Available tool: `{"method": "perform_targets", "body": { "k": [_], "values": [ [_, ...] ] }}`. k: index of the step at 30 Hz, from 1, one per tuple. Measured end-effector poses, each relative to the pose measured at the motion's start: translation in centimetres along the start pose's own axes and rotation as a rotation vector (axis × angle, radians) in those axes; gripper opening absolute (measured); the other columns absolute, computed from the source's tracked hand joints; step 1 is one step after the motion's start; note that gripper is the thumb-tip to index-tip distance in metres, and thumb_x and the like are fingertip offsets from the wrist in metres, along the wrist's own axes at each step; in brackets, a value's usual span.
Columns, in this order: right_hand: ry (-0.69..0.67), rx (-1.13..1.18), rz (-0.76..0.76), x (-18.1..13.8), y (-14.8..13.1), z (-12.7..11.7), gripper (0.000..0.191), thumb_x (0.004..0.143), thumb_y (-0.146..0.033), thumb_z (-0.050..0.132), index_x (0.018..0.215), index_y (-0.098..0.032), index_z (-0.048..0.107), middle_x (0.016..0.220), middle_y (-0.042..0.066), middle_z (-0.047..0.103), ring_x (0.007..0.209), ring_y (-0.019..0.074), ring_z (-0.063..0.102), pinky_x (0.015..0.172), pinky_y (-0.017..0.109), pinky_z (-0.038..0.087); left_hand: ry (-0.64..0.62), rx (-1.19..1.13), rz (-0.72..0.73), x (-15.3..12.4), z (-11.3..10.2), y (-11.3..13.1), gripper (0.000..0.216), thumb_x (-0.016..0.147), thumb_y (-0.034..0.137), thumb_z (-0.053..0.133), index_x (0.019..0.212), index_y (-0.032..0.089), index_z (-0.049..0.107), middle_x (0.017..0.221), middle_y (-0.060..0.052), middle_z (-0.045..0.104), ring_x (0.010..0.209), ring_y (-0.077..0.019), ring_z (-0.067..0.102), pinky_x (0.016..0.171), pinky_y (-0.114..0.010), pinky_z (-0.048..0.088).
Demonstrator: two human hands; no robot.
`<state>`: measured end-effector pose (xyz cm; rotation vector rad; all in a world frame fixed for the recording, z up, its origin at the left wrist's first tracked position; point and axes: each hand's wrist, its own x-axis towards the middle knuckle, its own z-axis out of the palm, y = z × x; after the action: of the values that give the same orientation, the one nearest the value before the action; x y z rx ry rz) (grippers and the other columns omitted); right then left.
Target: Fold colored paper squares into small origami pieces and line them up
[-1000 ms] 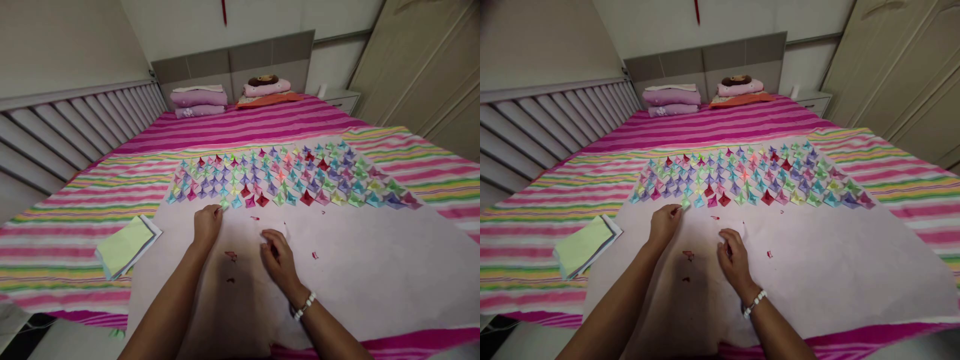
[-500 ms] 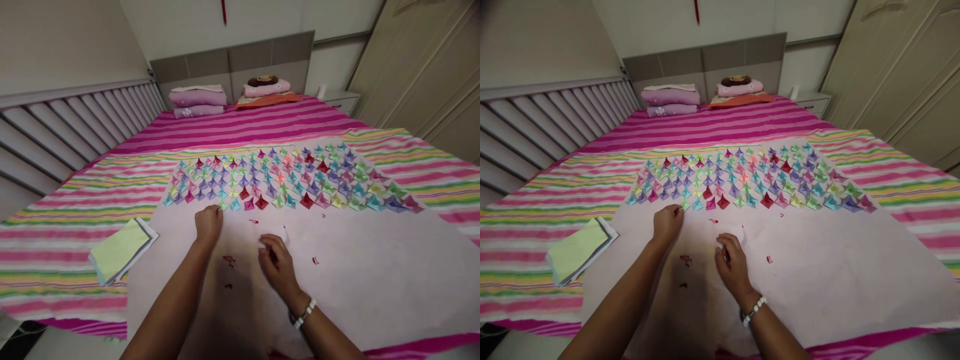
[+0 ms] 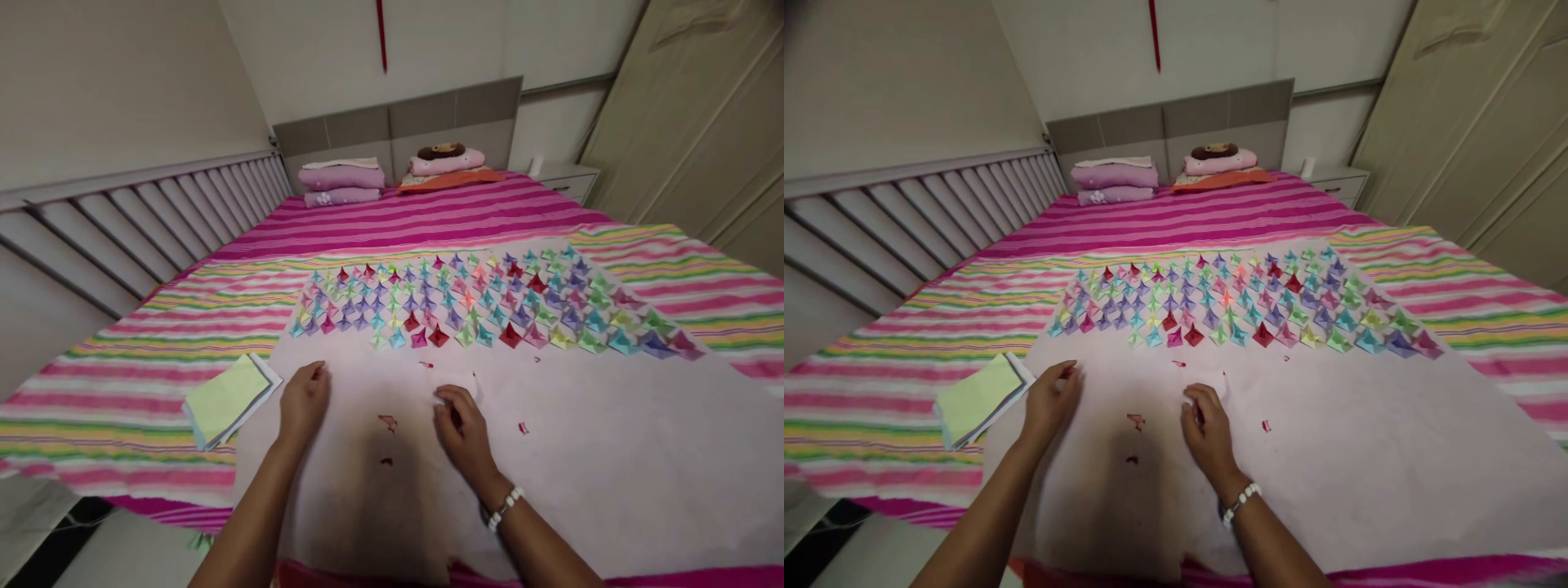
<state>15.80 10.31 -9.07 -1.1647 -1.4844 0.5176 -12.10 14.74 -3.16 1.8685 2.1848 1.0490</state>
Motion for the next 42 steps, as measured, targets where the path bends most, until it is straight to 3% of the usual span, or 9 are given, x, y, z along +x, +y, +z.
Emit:
{"method": "perform_targets", "body": {
  "k": [6,12,15,21,32,42],
  "values": [
    [-0.003,-0.043,-0.020,0.1,0.1,-0.1,0.011,0.085,-0.020,0.051,0.092,-0.021,0.061,0.092,0.008,0.060,0.076,0.0207,0.058,0.065,0.035,0.049,0.199,-0.049,-0.166,0.4,-5.5,-7.5,0.028,0.080,0.031,0.048,0.100,0.019,0.063,0.111,-0.010,0.066,0.108,-0.0264,0.059,0.097,-0.041,0.045],
    [0.013,-0.065,-0.033,0.1,0.4,-0.2,0.011,0.084,-0.026,0.054,0.089,-0.021,0.062,0.088,0.008,0.062,0.076,0.0222,0.059,0.065,0.036,0.048,0.211,-0.017,-0.261,0.0,-9.2,-11.0,0.030,0.081,0.028,0.049,0.103,0.015,0.063,0.113,-0.012,0.066,0.107,-0.0259,0.061,0.095,-0.041,0.046],
    [0.010,-0.078,-0.046,0.1,0.5,-0.2,0.011,0.083,-0.028,0.054,0.085,-0.021,0.062,0.086,0.008,0.062,0.074,0.0218,0.059,0.063,0.035,0.048,0.163,-0.032,-0.269,-0.1,-9.3,-12.0,0.030,0.079,0.030,0.056,0.104,0.016,0.063,0.116,-0.012,0.065,0.111,-0.0262,0.059,0.098,-0.041,0.045],
    [0.002,-0.108,-0.051,0.1,0.3,-0.2,0.013,0.083,-0.029,0.053,0.081,-0.020,0.062,0.084,0.007,0.062,0.074,0.0206,0.059,0.064,0.032,0.048,0.047,-0.065,-0.288,0.2,-7.9,-13.1,0.052,0.063,0.037,0.076,0.108,0.015,0.061,0.125,-0.014,0.061,0.118,-0.0289,0.055,0.102,-0.041,0.041],
    [0.003,-0.141,-0.072,0.1,0.5,-0.2,0.012,0.084,-0.028,0.053,0.081,-0.019,0.061,0.084,0.006,0.061,0.076,0.0205,0.059,0.067,0.032,0.048,-0.046,-0.075,-0.323,0.5,-7.9,-14.0,0.060,0.062,0.042,0.075,0.112,0.012,0.061,0.126,-0.017,0.060,0.117,-0.0296,0.055,0.101,-0.037,0.040],
    [0.001,-0.141,-0.056,0.1,0.4,-0.3,0.013,0.083,-0.029,0.053,0.080,-0.020,0.061,0.084,0.006,0.062,0.076,0.0210,0.059,0.066,0.033,0.047,-0.039,-0.138,-0.346,0.7,-8.4,-14.4,0.060,0.055,0.046,0.078,0.104,0.014,0.066,0.116,-0.013,0.067,0.112,-0.0306,0.058,0.098,-0.039,0.043]
  ]
}}
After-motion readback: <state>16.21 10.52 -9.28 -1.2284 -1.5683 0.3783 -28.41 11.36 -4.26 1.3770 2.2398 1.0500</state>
